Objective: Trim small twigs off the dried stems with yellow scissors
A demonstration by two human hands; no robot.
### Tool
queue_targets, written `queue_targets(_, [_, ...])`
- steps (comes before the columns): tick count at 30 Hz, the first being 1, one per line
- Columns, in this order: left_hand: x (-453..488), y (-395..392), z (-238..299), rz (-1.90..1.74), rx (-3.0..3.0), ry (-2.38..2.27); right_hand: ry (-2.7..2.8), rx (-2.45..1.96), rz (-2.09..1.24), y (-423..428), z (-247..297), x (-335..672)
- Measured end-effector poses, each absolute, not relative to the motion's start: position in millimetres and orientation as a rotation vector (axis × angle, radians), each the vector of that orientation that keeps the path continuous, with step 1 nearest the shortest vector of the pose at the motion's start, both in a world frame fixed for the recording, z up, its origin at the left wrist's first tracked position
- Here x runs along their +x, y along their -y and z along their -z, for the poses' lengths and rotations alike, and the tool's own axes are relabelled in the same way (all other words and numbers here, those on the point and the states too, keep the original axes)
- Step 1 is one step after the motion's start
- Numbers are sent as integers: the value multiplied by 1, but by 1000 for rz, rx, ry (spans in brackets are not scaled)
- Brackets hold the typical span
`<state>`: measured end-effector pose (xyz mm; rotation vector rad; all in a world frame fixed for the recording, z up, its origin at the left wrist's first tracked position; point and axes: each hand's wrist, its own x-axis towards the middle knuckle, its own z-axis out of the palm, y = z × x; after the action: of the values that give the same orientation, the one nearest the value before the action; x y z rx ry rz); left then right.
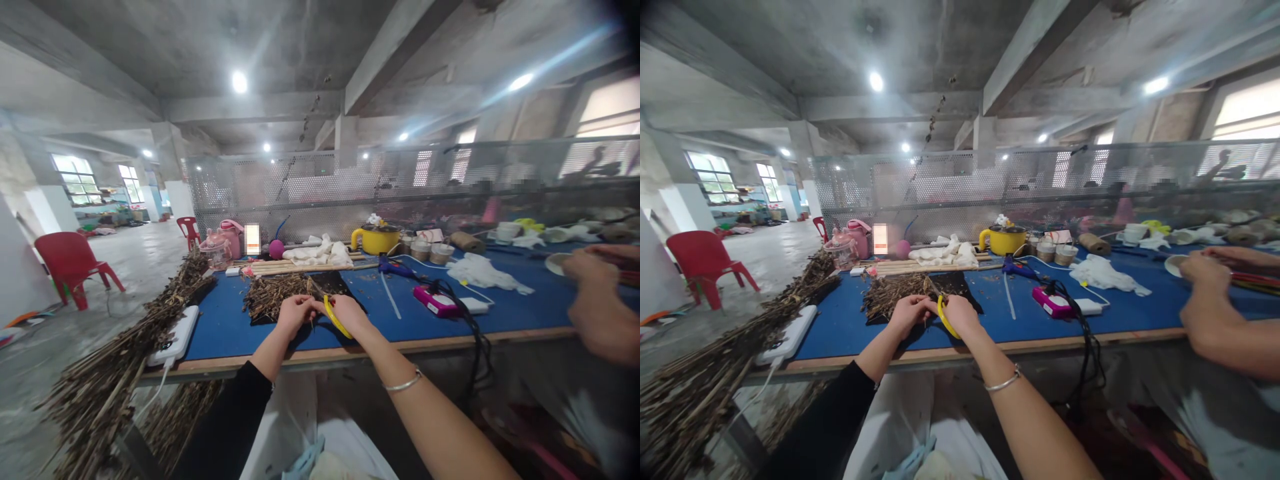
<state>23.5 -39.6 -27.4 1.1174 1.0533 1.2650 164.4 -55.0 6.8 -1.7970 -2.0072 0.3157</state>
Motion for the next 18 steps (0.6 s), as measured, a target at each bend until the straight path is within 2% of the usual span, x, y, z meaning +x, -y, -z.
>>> queue_targets(18, [23, 37, 27, -1306, 1037, -943, 2011, -1829, -320, 64, -9, 155])
